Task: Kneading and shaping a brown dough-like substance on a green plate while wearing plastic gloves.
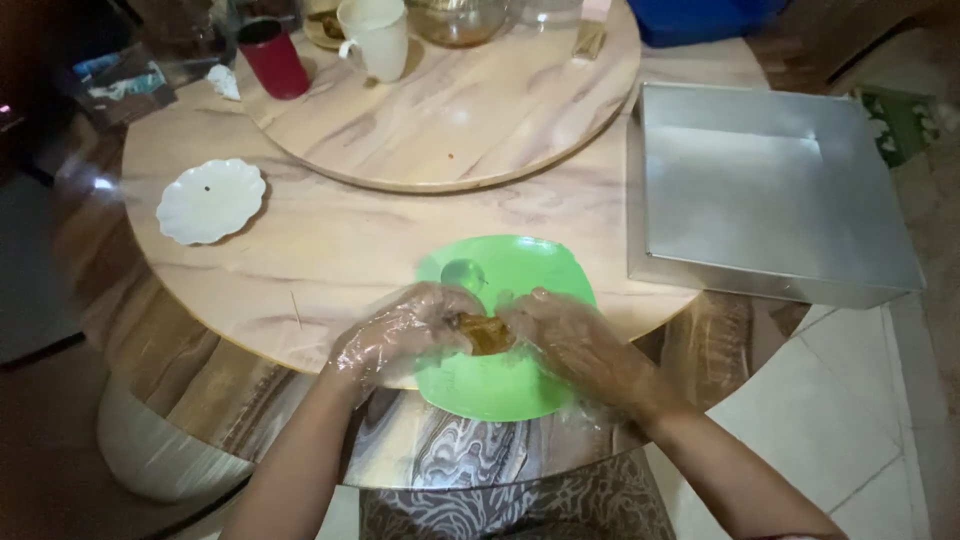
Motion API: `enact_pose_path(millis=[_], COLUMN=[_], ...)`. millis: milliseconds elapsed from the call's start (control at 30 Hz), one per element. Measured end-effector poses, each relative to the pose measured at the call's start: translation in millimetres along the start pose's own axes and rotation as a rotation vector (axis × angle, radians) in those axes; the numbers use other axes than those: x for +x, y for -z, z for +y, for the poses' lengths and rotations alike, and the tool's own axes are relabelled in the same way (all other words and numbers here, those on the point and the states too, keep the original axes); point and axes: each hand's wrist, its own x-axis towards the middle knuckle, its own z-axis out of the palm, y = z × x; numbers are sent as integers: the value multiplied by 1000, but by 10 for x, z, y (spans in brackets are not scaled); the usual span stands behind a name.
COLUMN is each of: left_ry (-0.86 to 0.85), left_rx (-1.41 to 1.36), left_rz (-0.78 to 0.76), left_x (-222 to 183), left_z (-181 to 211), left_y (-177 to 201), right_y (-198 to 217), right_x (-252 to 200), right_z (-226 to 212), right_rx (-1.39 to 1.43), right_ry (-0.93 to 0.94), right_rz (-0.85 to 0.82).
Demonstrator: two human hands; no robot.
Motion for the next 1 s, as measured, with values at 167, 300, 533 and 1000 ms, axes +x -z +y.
enact_pose_path(millis=[167,300,533,1000], left_ry=[-36,-94,-48,6], left_rx=[-61,-208,-118,-51], left_rz=[-61,-122,-66,-104], left_x=[-42,-52,-41,-48], left_z=[100,66,74,203], left_y=[12,-72,53,54], right_y=[231,277,-294,228], right_x=[191,225,267,480], right_z=[-231,-424,-193,-341], right_rx=[24,45,-62,313], right_ry=[46,99,162,168], right_rz=[42,-3,74,111])
